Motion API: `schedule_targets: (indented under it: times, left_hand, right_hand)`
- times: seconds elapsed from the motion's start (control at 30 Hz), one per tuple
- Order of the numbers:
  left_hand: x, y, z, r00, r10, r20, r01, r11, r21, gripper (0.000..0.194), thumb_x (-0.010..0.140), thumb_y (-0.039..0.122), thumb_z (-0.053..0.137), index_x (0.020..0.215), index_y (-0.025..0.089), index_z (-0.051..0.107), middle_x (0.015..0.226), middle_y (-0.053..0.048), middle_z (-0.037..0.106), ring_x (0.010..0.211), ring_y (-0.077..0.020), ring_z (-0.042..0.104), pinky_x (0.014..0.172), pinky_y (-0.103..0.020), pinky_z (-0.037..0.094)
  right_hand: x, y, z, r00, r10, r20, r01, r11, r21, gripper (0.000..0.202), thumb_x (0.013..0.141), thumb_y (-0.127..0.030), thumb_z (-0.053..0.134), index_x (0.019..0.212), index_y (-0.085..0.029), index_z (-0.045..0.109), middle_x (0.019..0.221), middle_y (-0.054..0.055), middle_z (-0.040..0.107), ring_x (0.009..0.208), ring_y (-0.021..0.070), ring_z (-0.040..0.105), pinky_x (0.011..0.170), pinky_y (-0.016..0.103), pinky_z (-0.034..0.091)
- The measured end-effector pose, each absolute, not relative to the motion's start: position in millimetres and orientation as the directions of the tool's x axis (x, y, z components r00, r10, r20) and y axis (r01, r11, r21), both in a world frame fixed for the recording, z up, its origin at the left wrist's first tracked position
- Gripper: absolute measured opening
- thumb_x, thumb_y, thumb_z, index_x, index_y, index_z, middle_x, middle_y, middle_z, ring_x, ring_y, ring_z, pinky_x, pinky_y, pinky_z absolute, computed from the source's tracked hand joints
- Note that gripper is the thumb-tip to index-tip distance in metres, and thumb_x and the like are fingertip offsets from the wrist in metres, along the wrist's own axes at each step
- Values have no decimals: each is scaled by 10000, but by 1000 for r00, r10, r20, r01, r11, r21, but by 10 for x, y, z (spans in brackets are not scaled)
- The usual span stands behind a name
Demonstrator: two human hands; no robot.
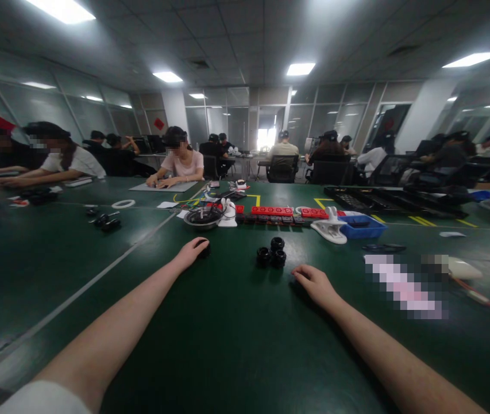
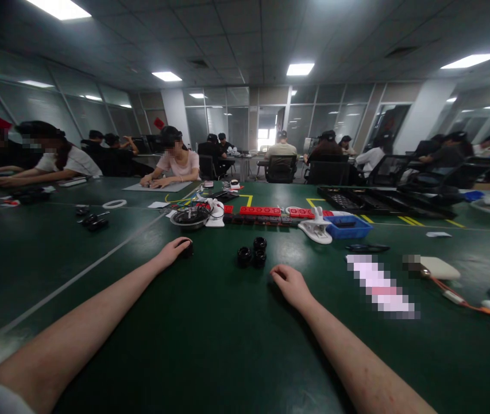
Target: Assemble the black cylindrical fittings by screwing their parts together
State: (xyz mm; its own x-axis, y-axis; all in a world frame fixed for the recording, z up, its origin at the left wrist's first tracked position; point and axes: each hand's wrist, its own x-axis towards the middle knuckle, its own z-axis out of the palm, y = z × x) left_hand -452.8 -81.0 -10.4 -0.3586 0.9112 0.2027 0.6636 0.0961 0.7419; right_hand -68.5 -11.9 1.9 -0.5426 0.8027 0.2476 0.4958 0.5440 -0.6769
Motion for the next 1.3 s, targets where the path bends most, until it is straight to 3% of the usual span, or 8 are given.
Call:
schedule_targets:
  times: [0.4,0.6,0.77,1.03,1.3]
  left_hand:
    - [-4300,-1510,36,-259,957,134,646,69,760,431,740,515,400,972,177,532,962,-44,582,907,-220,527,830,-348,398]
    - [-3820,-1890,177,-79,996,-34,570,73,818,396,776,493,382,1033,208,480,1041,-51,545,931,-217,512,792,-361,417]
    - [-3481,-2031,271,62,994,-86,602,31,798,387,793,480,378,1080,238,476,1098,-50,506,1006,-231,463,843,-382,373]
    - [-3114,-1984,293,253,965,-66,641,-116,759,347,803,471,369,1062,279,495,1181,-17,481,1160,-260,349,974,-482,197]
    - [-2821,-1781,311,428,904,-13,598,-272,754,284,815,405,395,1047,267,483,1122,12,531,1124,-202,413,1032,-459,26]
  right_hand:
    - [-694,-96,-13,-567,786,246,522,573,-632,207,733,-294,420,768,-178,589,799,42,610,769,178,541,722,298,398]
    - [-695,-114,6,-573,780,250,531,586,-612,200,735,-281,420,769,-174,586,790,42,608,747,172,539,694,288,400]
    - [-701,-141,18,-576,775,260,543,601,-586,191,740,-269,420,761,-174,583,775,37,602,732,164,534,682,279,397]
    - [-706,-175,32,-586,761,276,554,626,-550,169,735,-237,428,750,-178,585,764,31,590,726,156,522,680,273,390]
    - [-709,-168,11,-586,755,293,553,638,-537,169,740,-227,423,740,-179,586,752,30,591,713,152,523,667,269,393]
